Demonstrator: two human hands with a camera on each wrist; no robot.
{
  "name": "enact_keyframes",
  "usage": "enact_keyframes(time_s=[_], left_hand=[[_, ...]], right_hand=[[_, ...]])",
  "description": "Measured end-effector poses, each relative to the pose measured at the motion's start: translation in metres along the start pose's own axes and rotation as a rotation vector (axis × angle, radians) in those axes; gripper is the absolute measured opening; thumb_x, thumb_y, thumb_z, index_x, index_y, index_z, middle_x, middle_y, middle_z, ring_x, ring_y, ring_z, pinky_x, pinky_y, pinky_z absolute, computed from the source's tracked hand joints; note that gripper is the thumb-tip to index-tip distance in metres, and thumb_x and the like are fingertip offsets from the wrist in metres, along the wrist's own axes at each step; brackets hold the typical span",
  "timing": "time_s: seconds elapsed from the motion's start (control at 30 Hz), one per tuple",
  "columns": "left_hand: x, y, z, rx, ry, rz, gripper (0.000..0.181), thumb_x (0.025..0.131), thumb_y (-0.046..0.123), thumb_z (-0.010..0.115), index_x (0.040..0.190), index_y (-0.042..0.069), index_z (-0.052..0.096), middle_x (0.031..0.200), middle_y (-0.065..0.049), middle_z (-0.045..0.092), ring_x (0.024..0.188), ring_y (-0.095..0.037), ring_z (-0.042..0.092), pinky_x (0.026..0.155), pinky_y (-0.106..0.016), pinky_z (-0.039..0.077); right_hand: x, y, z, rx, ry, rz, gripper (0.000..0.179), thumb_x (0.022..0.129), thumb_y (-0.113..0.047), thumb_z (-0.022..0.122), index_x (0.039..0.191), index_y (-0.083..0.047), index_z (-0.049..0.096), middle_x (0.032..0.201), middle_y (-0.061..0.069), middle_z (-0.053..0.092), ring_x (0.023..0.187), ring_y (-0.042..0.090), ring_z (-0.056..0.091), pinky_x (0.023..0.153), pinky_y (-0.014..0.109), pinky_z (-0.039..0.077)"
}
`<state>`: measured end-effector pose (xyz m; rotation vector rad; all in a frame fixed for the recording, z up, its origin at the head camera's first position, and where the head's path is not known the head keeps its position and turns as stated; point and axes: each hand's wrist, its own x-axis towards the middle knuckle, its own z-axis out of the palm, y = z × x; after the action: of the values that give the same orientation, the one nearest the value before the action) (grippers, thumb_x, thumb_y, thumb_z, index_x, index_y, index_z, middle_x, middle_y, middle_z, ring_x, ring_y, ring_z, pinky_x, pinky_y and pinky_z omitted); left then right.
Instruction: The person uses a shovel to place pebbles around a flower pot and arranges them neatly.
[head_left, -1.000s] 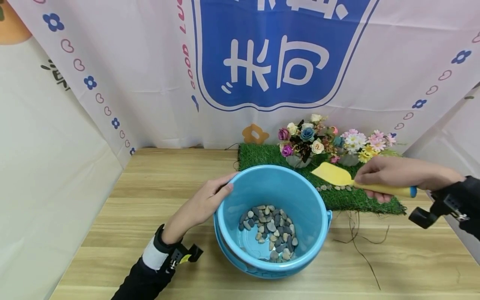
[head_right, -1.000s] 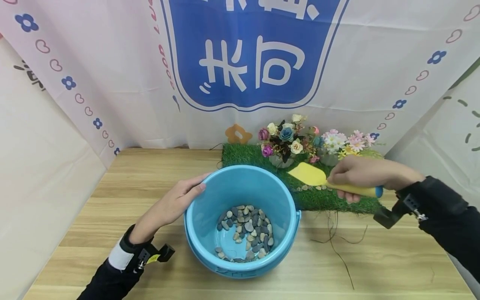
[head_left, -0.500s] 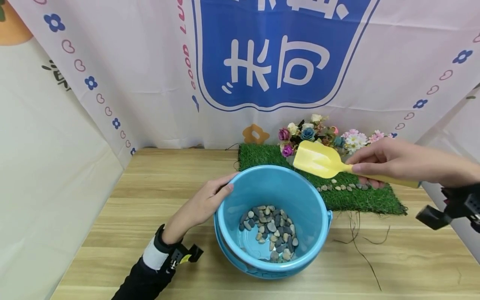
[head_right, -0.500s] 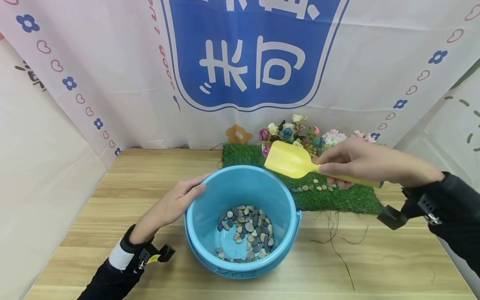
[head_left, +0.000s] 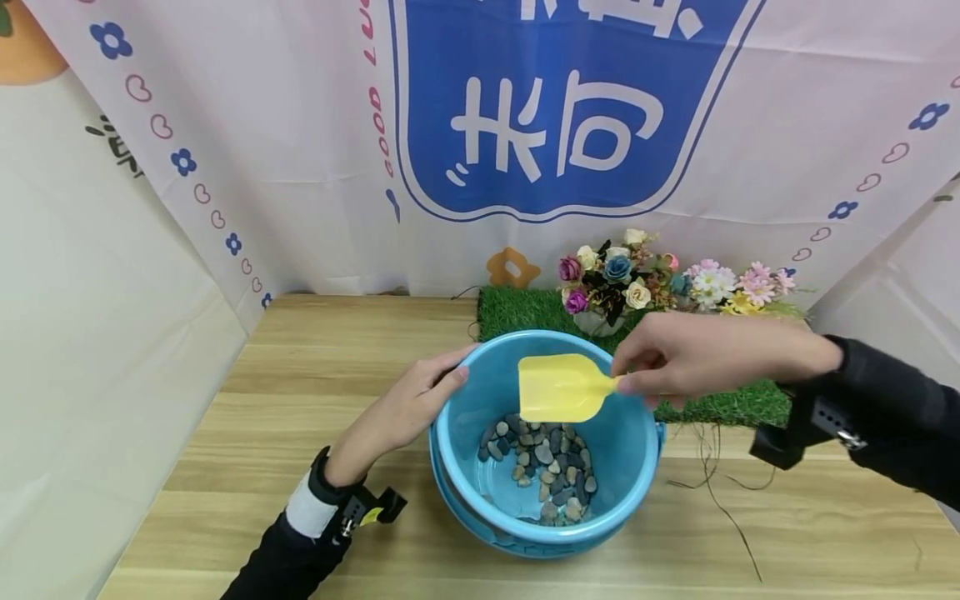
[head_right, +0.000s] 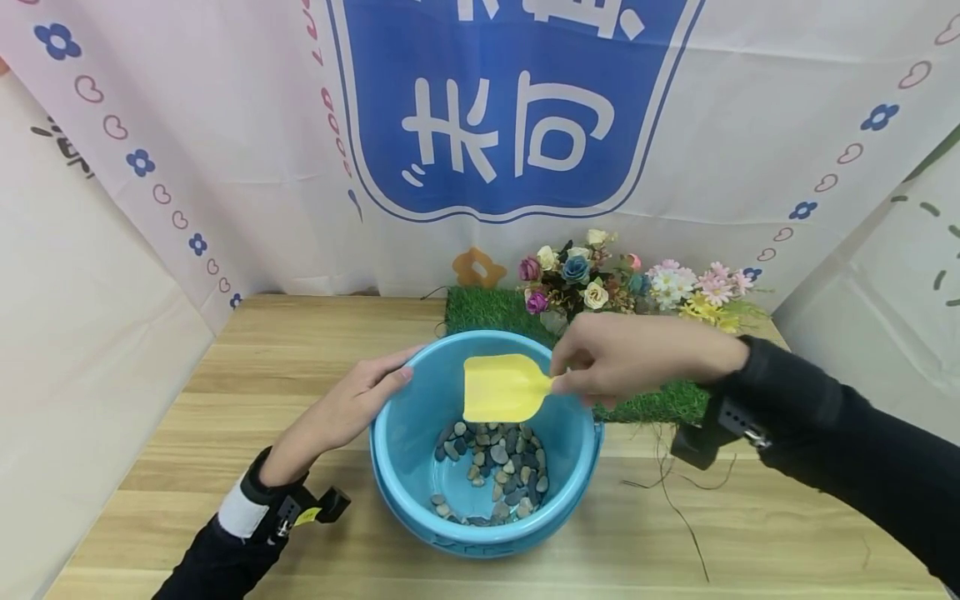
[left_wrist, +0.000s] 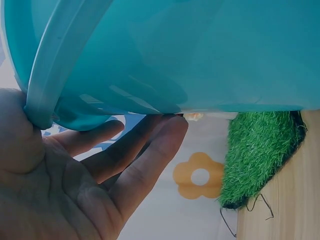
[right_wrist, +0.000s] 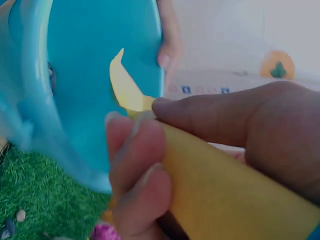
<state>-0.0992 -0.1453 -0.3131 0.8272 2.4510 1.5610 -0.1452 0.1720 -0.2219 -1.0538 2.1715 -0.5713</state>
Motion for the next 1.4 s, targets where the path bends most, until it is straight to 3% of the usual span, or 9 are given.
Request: enact_keyframes(time_s=[0.23,0.47,0.73,0.87,1.17,1.4], left_hand=[[-0.001,-0.001,-0.001,-0.005,-0.001,0.011,0.040,0.101,0.011,0.035,0.139,-0.001,0.035,0.125,-0.021,0.051,0.088,-0.027,0.064,0.067,-0.034,0.056],[0.000,-0.002,-0.001,-0.016,-0.011,0.019,0.040,0.101,0.011,0.034,0.139,-0.001,0.035,0.124,-0.022,0.052,0.087,-0.028,0.064,0.068,-0.039,0.056],[-0.001,-0.003,-0.001,-0.020,-0.014,0.020,0.040,0.101,0.011,0.034,0.140,0.000,0.034,0.124,-0.021,0.052,0.088,-0.026,0.064,0.069,-0.041,0.055],[0.000,-0.004,-0.002,-0.031,-0.023,0.029,0.040,0.101,0.011,0.033,0.140,0.000,0.034,0.123,-0.022,0.053,0.090,-0.029,0.063,0.070,-0.042,0.055],[0.000,-0.003,-0.002,-0.026,-0.026,0.032,0.040,0.102,0.011,0.033,0.140,0.000,0.034,0.122,-0.022,0.053,0.088,-0.029,0.063,0.069,-0.038,0.056],[0.000,-0.002,-0.002,-0.025,-0.026,0.020,0.040,0.101,0.010,0.033,0.140,0.000,0.034,0.121,-0.022,0.054,0.085,-0.020,0.064,0.068,-0.040,0.056]], right_hand=[[0.034,-0.019,0.011,-0.088,-0.133,0.125,0.013,0.094,-0.023,0.055,0.087,-0.024,0.067,0.063,0.001,0.059,0.053,0.016,0.056,0.053,0.028,0.050],[0.062,-0.025,0.019,-0.185,-0.262,0.138,0.032,0.095,-0.022,0.053,0.066,-0.016,0.064,0.057,0.001,0.058,0.048,0.014,0.049,0.048,0.026,0.040],[0.088,-0.026,0.030,-0.283,-0.349,0.147,0.042,0.095,-0.019,0.051,0.055,-0.008,0.059,0.048,0.000,0.052,0.040,0.012,0.037,0.044,0.025,0.026],[0.097,-0.025,0.035,-0.276,-0.372,0.177,0.044,0.096,-0.018,0.051,0.053,-0.009,0.056,0.048,0.001,0.052,0.039,0.012,0.037,0.042,0.025,0.025],[0.113,-0.018,0.041,-0.293,-0.406,0.257,0.041,0.095,-0.018,0.053,0.056,-0.008,0.059,0.052,0.003,0.057,0.045,0.014,0.050,0.044,0.023,0.034],[0.118,-0.018,0.041,-0.309,-0.417,0.268,0.036,0.093,-0.020,0.054,0.062,-0.005,0.065,0.052,0.002,0.056,0.046,0.013,0.050,0.047,0.023,0.038]])
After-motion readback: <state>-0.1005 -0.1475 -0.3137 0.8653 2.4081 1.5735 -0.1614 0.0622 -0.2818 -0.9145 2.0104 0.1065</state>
